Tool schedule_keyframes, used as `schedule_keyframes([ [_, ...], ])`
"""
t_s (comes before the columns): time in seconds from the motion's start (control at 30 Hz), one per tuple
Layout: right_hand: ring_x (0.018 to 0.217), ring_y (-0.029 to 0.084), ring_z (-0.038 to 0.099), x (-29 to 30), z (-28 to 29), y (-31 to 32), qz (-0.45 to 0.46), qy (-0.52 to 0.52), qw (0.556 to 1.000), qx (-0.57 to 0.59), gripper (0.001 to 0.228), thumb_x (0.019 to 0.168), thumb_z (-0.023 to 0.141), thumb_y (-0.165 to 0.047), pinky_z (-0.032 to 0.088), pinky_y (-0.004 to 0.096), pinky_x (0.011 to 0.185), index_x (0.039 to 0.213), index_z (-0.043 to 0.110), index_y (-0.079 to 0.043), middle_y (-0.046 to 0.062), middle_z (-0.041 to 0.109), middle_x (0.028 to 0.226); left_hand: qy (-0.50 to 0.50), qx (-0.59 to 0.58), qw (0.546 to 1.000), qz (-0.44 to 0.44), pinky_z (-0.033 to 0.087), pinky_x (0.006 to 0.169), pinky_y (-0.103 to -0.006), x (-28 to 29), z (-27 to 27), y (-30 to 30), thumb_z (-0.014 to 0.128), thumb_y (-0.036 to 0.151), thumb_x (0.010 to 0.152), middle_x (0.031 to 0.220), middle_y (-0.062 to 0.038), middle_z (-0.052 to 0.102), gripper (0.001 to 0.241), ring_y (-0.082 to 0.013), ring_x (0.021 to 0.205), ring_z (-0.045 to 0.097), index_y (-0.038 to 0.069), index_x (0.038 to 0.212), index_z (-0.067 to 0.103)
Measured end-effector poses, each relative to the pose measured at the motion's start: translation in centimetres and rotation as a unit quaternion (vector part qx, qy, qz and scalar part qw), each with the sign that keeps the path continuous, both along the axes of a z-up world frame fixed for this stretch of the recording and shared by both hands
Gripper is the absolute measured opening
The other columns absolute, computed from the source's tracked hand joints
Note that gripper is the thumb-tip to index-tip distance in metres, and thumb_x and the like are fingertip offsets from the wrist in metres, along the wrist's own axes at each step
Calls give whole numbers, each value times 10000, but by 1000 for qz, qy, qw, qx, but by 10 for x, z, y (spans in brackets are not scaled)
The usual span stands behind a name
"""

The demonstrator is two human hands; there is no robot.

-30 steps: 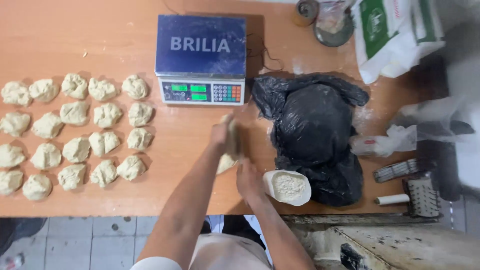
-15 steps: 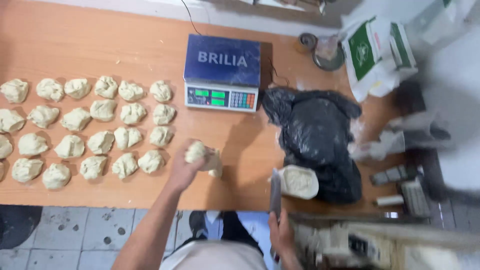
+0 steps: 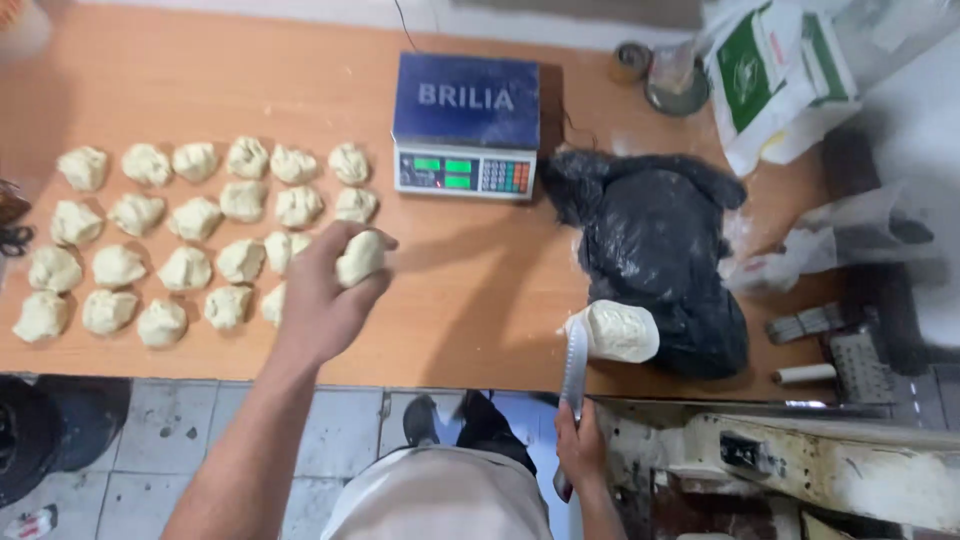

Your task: Cutting portions of dough with a knife and weighing them on a digital scale before shaping them into balls.

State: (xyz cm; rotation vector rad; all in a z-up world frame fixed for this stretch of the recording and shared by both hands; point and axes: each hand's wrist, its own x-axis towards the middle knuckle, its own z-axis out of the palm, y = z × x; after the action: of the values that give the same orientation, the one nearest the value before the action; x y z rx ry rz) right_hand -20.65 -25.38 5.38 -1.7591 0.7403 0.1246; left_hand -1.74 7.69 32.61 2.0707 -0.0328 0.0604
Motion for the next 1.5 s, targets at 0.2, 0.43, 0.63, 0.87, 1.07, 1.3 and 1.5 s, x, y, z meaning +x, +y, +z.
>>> schedule_keyframes([
  [0.2,486,146,485,-20,-23,-17,-15,41,999,13,247,1014,552,-322,407,360,451,1003,527,-76,30,508,618,-92,107,986,-88,471,988,-498,46,-135,-131,796,197,685,1235,-252,610,736,-441,1137,598,-4,1335,516],
  [0.43,571,214,616,7,2,-25,55,130,988,-55,316,994,529,-367,492,405,555,1098,587,-75,84,649,673,112,251,905,-325,344,1198,-504,-19,-303,-156,600,246,991,1365,-188,601,525,-353,1322,575,89,1480,492],
  [0.63,673,211,711,61,8,-11,151,134,970,-136,343,980,551,-370,533,401,651,1159,600,-81,66,730,749,-66,149,987,4,432,974,-554,-31,-256,-28,787,260,765,1269,-249,553,626,-445,1141,510,13,1280,532],
  [0.87,541,135,557,69,2,12,142,101,984,-31,260,1002,552,-314,460,338,521,1102,589,-77,27,589,652,-32,62,997,-34,398,1100,-547,10,-300,-86,819,196,771,1342,-217,577,663,-446,1243,523,56,1358,545],
  [1.07,501,114,555,51,7,19,165,120,976,-77,262,1006,555,-318,437,302,470,1080,577,-68,19,593,618,-6,36,996,-84,509,1042,-472,-11,-353,-76,718,77,825,1334,-166,611,572,-395,1230,602,165,1384,636],
  [1.3,682,178,713,63,1,42,237,36,964,-119,304,1002,554,-298,541,366,617,1143,597,-33,60,727,784,-46,51,985,-157,445,1078,-497,-8,-345,-23,825,230,802,1368,-221,571,689,-432,1287,539,103,1422,551],
  [1.5,706,267,737,79,20,73,246,79,956,-141,326,996,551,-305,547,403,641,1184,580,-41,117,723,780,-56,34,998,16,359,1206,-530,-33,-322,-3,895,253,761,1450,-235,535,873,-455,1372,495,1,1465,445],
])
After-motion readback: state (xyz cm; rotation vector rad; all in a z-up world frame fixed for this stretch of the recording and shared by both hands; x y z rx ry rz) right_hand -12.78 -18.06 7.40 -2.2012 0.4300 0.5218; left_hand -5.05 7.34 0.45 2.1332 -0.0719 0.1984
